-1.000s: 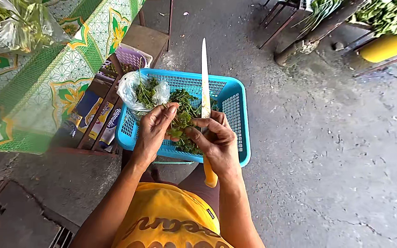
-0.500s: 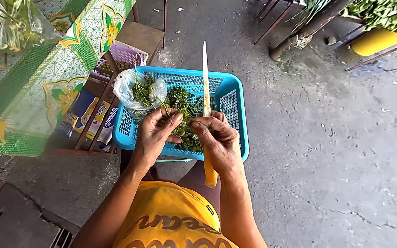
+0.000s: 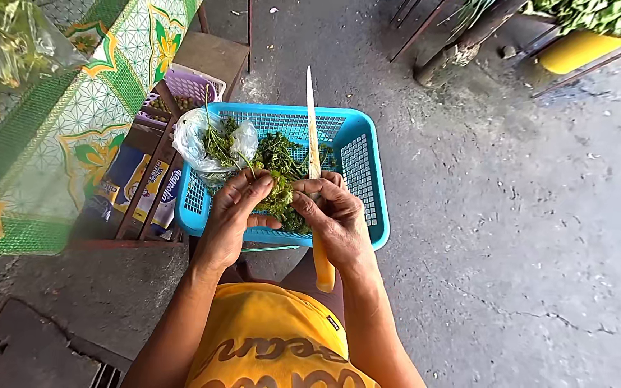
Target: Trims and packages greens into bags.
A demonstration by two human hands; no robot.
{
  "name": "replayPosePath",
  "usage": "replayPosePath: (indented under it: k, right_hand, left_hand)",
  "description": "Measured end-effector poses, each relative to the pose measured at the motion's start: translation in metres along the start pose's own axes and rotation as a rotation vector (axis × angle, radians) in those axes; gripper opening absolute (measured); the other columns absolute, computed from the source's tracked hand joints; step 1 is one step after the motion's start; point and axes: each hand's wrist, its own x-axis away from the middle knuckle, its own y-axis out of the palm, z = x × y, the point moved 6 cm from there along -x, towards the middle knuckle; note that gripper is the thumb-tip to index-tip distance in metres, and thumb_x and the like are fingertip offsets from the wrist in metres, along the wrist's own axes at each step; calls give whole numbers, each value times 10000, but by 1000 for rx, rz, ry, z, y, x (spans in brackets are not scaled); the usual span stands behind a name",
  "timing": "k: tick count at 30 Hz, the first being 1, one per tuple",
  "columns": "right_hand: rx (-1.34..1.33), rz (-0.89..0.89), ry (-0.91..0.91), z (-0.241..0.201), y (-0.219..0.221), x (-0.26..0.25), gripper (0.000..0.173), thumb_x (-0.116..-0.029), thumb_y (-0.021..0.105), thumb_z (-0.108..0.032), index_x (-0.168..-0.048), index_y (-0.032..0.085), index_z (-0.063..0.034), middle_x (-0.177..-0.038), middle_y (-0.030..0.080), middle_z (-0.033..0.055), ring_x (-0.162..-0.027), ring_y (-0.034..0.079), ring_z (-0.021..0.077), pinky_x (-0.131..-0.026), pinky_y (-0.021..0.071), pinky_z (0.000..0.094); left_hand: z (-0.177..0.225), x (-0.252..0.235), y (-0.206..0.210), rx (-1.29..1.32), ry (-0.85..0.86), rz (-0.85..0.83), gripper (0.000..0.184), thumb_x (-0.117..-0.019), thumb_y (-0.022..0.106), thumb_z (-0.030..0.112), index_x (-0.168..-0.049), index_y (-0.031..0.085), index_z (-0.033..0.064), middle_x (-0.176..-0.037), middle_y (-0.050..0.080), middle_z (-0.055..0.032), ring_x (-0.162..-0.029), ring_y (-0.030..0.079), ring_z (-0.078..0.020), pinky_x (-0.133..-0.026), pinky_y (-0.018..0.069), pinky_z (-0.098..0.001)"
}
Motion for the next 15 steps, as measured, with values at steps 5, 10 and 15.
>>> replayPosePath:
  k: [5, 10, 15]
  right_hand:
    - [20, 25, -8, -3, -10, -4, 175, -969, 685, -308, -1084, 788, -226, -1099, 549, 5, -737, 547, 32, -544, 457, 147]
    - [629, 244, -130, -6, -51, -28, 398, -1004, 610, -494, -924, 752, -130, -1156, 563, 142, -872, 598, 220, -667, 501, 400]
    - [789, 201, 20, 10, -77, -42, 364, -956, 662, -235, -1313, 710, -285, -1259, 509, 204, -850, 584, 302, -607, 467, 493]
  left_hand:
    - [-2, -1, -2, -52, 60, -90, 239, -1097, 424, 188, -1198, 631, 126, -1203, 615, -60, -934, 681, -154, -678, 628, -321]
    - [-2, -3, -1, -24, 107, -132, 232, -1094, 415, 164, -1178, 628, 127, -1276, 576, -50, -1072, 648, -169, -784, 628, -359]
    - [-6, -9, 1, 171, 53, -165, 252, -1081, 379, 210, -1122, 625, 178, -1298, 583, -44, -1129, 647, -196, -844, 615, -413]
